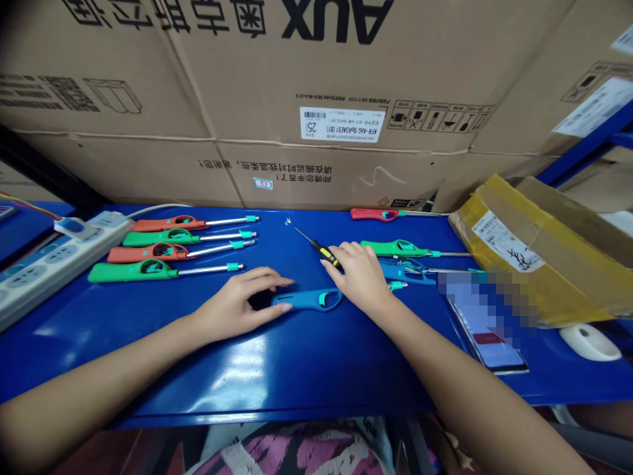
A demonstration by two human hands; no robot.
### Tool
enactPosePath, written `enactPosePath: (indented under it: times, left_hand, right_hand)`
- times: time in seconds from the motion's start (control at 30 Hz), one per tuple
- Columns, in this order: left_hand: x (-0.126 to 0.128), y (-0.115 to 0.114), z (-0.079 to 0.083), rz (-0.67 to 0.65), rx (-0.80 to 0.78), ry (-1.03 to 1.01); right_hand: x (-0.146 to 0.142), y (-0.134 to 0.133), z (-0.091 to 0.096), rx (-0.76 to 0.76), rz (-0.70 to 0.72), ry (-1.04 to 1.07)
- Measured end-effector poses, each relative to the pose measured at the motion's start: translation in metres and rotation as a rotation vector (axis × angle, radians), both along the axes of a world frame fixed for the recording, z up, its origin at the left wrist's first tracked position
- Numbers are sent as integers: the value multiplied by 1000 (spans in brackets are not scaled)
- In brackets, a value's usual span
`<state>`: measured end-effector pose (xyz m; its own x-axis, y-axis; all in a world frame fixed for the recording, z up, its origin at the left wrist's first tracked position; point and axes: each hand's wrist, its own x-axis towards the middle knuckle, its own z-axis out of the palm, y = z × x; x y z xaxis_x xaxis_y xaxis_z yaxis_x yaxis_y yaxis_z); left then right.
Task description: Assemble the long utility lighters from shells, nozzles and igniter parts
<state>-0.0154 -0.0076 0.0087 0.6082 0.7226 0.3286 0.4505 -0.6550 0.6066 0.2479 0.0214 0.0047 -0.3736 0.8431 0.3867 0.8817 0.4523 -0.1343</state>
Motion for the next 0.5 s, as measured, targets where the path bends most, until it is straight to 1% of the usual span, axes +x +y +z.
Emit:
enactPosePath:
  times: [0.17, 0.3, 0.5]
  left_hand:
    - [0, -2, -1, -99, 28, 67]
    - [0, -1, -4, -101, 9, 67]
    - [0, -2, -3, -99, 12, 64]
  right_hand:
    - [-4, 6, -5, 3, 3, 46]
    - [-5, 11, -6, -10, -23, 60]
    - [-5, 12, -6, -20, -27, 73]
